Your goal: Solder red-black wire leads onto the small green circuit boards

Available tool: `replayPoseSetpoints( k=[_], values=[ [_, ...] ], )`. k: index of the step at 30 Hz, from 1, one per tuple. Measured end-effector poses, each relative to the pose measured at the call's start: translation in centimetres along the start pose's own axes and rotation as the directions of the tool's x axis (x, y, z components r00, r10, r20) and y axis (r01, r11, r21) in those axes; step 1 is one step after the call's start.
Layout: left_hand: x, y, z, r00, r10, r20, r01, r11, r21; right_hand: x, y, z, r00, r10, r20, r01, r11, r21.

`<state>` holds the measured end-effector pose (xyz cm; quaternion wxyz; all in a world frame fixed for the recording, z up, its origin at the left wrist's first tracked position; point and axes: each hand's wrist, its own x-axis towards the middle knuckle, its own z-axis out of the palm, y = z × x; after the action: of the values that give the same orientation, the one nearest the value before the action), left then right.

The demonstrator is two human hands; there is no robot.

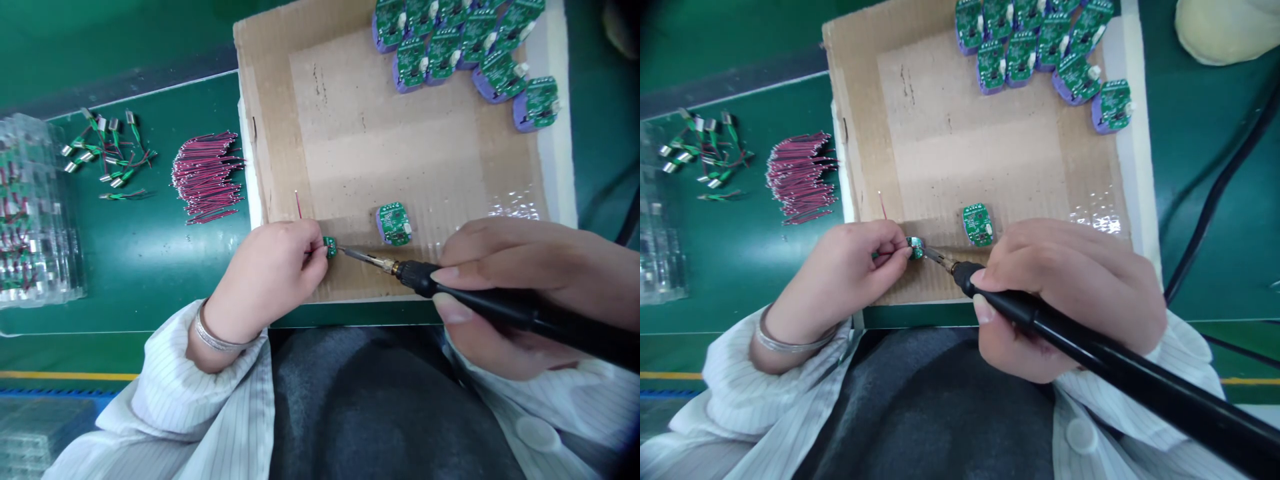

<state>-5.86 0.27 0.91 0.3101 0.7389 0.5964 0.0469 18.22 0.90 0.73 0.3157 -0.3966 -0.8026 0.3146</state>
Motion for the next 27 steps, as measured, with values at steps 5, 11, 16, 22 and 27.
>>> replayPoseSetpoints(
  k=[5,11,16,22,27],
  values=[
    [0.15,-0.13,-0.25,1.0,0.021,0.021,-0.021,1.0,-0.007,0.15,0.02,0.14,0.999,0.02,0.028,-0.02,1.0,-0.018],
    [0.21,-0.2,-0.51,0.999,0.03,0.036,-0.03,1.0,0.007,0.05,0.12,-0.01,1.0,0.028,-0.001,-0.028,1.0,0.008],
    [0.35,0.05,-0.49,0.999,-0.001,0.036,0.0,1.0,0.016,0.09,0.08,0.22,1.0,-0.006,0.001,0.006,1.0,0.02],
    [0.52,0.37,-0.39,0.998,-0.035,0.044,0.035,0.999,0.014,-0.11,0.54,0.36,0.999,-0.04,0.03,0.039,0.999,0.027],
    [0.57,0.45,-0.35,0.998,-0.041,0.044,0.04,0.999,0.015,-0.21,0.67,0.37,0.997,-0.064,0.047,0.063,0.998,0.015]
  ],
)
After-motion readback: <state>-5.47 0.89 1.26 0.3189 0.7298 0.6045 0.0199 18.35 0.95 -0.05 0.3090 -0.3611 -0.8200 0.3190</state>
